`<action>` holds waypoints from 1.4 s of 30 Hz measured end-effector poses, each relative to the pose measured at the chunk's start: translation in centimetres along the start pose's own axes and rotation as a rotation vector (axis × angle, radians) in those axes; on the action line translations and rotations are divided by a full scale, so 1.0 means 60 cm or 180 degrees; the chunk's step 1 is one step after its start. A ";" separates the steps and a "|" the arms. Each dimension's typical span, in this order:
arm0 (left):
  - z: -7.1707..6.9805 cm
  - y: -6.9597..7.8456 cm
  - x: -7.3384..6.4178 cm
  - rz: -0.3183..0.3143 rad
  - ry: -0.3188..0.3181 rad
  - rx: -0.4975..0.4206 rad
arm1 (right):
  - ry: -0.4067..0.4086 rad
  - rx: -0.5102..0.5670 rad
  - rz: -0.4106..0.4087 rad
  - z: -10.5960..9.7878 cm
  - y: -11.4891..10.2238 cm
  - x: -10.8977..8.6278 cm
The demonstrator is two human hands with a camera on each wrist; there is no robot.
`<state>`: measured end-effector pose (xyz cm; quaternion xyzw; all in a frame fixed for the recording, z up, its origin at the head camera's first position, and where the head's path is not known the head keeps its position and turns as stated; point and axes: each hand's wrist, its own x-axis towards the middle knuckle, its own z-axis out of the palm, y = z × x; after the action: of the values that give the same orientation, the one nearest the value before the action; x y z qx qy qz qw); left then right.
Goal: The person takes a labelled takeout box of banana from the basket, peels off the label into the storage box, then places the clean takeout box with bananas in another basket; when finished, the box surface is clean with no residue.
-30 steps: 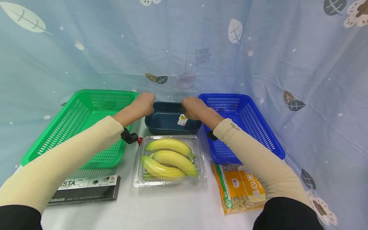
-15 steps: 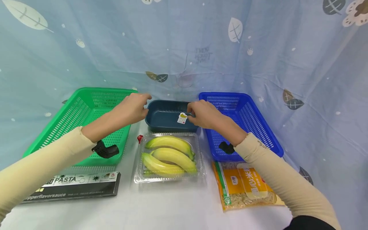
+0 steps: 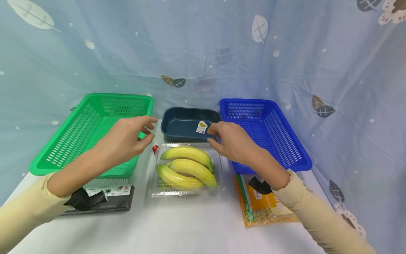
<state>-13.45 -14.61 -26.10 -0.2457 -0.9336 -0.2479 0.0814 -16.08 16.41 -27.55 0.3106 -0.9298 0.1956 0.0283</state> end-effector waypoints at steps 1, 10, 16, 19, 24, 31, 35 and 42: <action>0.002 0.004 -0.010 0.0015 0.0038 -0.0019 | 0.0029 0.0027 -0.0009 0.003 -0.002 -0.009; 0.029 0.020 -0.090 -0.0014 0.0171 -0.0155 | 0.0245 0.0163 0.0091 0.021 -0.014 -0.081; 0.058 0.029 -0.123 -0.0175 0.0103 -0.0020 | 0.0427 0.0144 0.0050 0.039 -0.028 -0.114; 0.080 0.032 -0.138 -0.0272 0.0126 -0.0014 | 0.0502 0.0143 0.0075 0.051 -0.032 -0.128; 0.130 0.031 -0.160 -0.0480 0.0127 -0.0114 | 0.0492 0.0147 0.0301 0.076 -0.034 -0.150; 0.184 0.014 -0.157 -0.0643 0.0289 -0.0616 | 0.0696 -0.0128 0.0478 0.121 -0.029 -0.178; 0.200 0.001 -0.137 -0.0816 0.0403 -0.0970 | 0.0812 -0.0152 0.0624 0.143 -0.028 -0.190; 0.221 -0.020 -0.104 -0.1178 0.0415 -0.1486 | 0.0832 0.0550 0.1269 0.172 -0.028 -0.206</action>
<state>-9.02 -11.44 -39.77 -0.0671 -0.8731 -0.4816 0.0360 -4.42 18.27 -38.65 0.0945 -0.9409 0.3146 0.0825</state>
